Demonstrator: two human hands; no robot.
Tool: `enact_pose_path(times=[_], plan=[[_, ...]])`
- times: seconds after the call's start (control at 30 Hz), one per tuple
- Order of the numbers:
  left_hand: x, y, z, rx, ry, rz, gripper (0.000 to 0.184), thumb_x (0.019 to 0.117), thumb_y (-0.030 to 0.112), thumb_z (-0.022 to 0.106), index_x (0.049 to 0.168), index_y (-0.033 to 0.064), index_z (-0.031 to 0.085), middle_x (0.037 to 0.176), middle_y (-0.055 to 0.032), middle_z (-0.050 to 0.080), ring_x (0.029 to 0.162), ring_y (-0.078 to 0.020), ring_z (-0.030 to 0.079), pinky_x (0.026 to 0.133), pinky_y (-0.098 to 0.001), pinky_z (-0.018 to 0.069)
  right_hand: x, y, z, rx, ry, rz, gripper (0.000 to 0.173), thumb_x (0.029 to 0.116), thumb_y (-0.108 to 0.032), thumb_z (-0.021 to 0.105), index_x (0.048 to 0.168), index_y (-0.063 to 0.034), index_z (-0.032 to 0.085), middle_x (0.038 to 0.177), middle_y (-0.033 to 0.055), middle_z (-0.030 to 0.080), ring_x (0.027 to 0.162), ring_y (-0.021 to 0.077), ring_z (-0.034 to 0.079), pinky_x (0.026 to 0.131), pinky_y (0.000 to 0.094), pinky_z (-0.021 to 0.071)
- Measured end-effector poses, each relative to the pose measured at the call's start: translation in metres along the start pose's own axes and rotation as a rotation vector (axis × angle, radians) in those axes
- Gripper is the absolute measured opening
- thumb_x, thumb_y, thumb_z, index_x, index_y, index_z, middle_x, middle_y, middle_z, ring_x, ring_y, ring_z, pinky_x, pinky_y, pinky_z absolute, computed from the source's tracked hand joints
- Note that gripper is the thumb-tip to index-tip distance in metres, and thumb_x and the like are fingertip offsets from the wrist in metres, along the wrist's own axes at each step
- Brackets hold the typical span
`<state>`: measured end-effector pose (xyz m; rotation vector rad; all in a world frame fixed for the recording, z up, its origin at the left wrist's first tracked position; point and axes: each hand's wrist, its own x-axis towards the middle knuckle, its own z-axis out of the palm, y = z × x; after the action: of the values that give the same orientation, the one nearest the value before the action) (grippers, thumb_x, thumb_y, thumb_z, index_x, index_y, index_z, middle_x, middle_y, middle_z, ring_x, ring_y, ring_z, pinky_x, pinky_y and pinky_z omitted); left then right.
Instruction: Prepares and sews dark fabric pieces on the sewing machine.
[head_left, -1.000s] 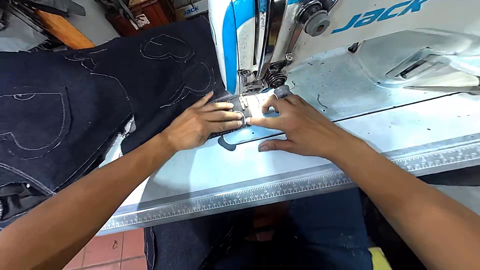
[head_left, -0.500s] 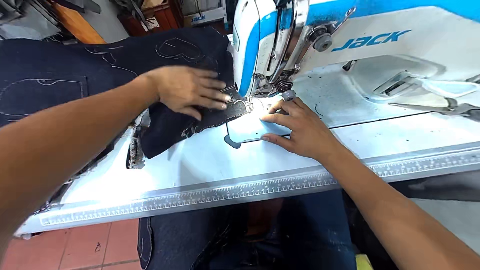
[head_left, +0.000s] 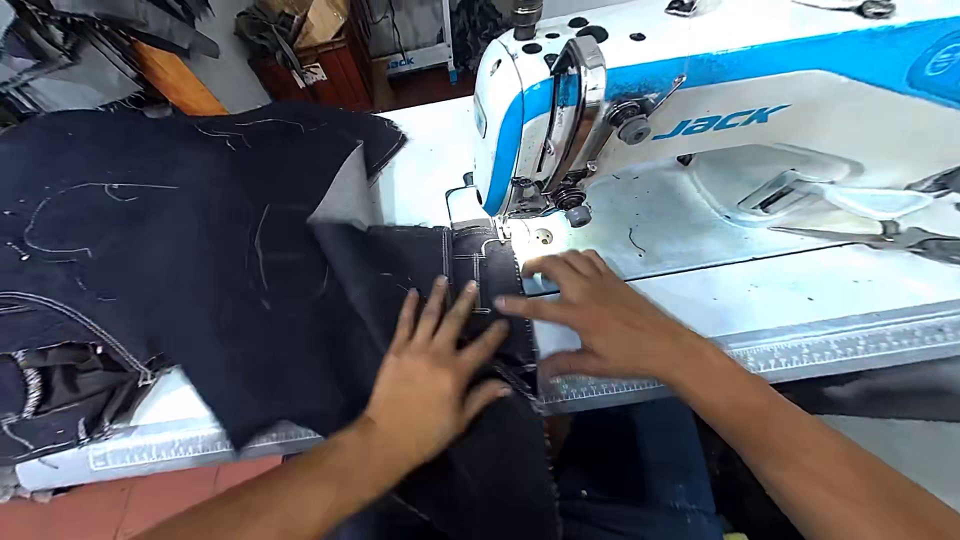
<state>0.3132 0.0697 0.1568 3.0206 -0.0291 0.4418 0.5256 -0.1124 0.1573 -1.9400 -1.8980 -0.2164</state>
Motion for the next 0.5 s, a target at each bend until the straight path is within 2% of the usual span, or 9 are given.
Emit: enact_pose_path(times=[0.07,0.17,0.23,0.33,0.37,0.4,0.43,0.47,0.5], plan=[[-0.001,0.018,0.006,-0.052,0.071,0.005,0.044,0.1040,0.056,0.045,0.130,0.0315,0.070,0.148,-0.0039,0.059,0.148,-0.0325,0.042,0.116,-0.0723,0.0293,-0.009,-0.007,-0.004,-0.031,-0.063,-0.040,0.074,0.0844,-0.089,0.037,0.135,-0.0427,0.066,0.131,0.0069,0.060,0.114,0.0261,0.057,0.088,0.0484,0.0455],[-0.003,0.011,0.008,-0.135,0.129,0.117,0.033,0.1087,0.042,0.045,0.118,0.0264,0.073,0.134,0.0039,0.068,0.141,-0.0214,0.052,0.120,-0.0628,0.0328,-0.025,-0.002,-0.013,-0.060,-0.094,-0.047,0.073,0.0842,-0.089,0.036,0.136,-0.0457,0.064,0.132,0.0056,0.058,0.115,0.0248,0.055,0.088,0.0456,0.0446],[-0.004,0.003,0.007,-0.164,0.132,0.165,0.031,0.1092,0.038,0.045,0.116,0.0248,0.073,0.130,0.0044,0.070,0.139,-0.0202,0.054,0.120,-0.0593,0.0349,-0.032,0.001,-0.014,-0.066,-0.100,-0.072,0.075,0.0837,-0.091,0.034,0.138,-0.0472,0.062,0.133,0.0061,0.058,0.115,0.0241,0.055,0.087,0.0438,0.0433],[0.007,-0.009,0.002,-0.175,0.117,0.183,0.033,0.1090,0.039,0.045,0.110,0.0237,0.074,0.123,0.0070,0.072,0.134,-0.0163,0.058,0.119,-0.0571,0.0373,-0.035,0.005,-0.013,-0.043,-0.105,-0.108,0.073,0.0830,-0.090,0.038,0.139,-0.0495,0.060,0.134,0.0057,0.058,0.116,0.0231,0.054,0.089,0.0425,0.0423],[0.012,-0.012,-0.002,-0.169,0.120,0.178,0.034,0.1087,0.040,0.046,0.106,0.0230,0.075,0.117,0.0078,0.073,0.129,-0.0142,0.061,0.116,-0.0542,0.0404,-0.036,0.005,-0.013,-0.042,-0.105,-0.109,0.072,0.0826,-0.090,0.039,0.138,-0.0496,0.061,0.134,0.0051,0.059,0.116,0.0229,0.055,0.089,0.0425,0.0427],[0.020,-0.015,-0.006,-0.153,0.137,0.164,0.035,0.1080,0.041,0.047,0.101,0.0225,0.076,0.108,0.0083,0.074,0.118,-0.0118,0.065,0.108,-0.0483,0.0457,-0.036,0.004,-0.012,-0.043,-0.103,-0.104,0.071,0.0821,-0.089,0.041,0.137,-0.0492,0.062,0.133,0.0046,0.059,0.116,0.0228,0.055,0.089,0.0424,0.0430],[0.028,-0.017,-0.008,-0.144,0.159,0.147,0.035,0.1068,0.040,0.049,0.097,0.0215,0.076,0.098,0.0075,0.073,0.105,-0.0113,0.067,0.095,-0.0429,0.0474,-0.037,0.003,-0.012,-0.039,-0.103,-0.091,0.070,0.0813,-0.089,0.044,0.134,-0.0483,0.064,0.134,0.0042,0.058,0.116,0.0227,0.054,0.089,0.0424,0.0430],[0.035,-0.017,-0.010,-0.141,0.163,0.121,0.033,0.1052,0.040,0.051,0.095,0.0214,0.077,0.091,0.0072,0.072,0.095,-0.0114,0.066,0.086,-0.0401,0.0461,-0.037,0.002,-0.012,-0.035,-0.101,-0.075,0.068,0.0804,-0.088,0.046,0.130,-0.0468,0.067,0.135,0.0040,0.058,0.117,0.0231,0.054,0.089,0.0429,0.0439],[0.041,-0.016,-0.011,-0.143,0.155,0.090,0.030,0.1030,0.041,0.054,0.098,0.0230,0.078,0.088,0.0081,0.070,0.088,-0.0108,0.065,0.081,-0.0391,0.0453,-0.038,0.001,-0.012,-0.030,-0.100,-0.064,0.067,0.0802,-0.088,0.047,0.127,-0.0452,0.069,0.135,0.0050,0.058,0.118,0.0244,0.055,0.089,0.0438,0.0454]])
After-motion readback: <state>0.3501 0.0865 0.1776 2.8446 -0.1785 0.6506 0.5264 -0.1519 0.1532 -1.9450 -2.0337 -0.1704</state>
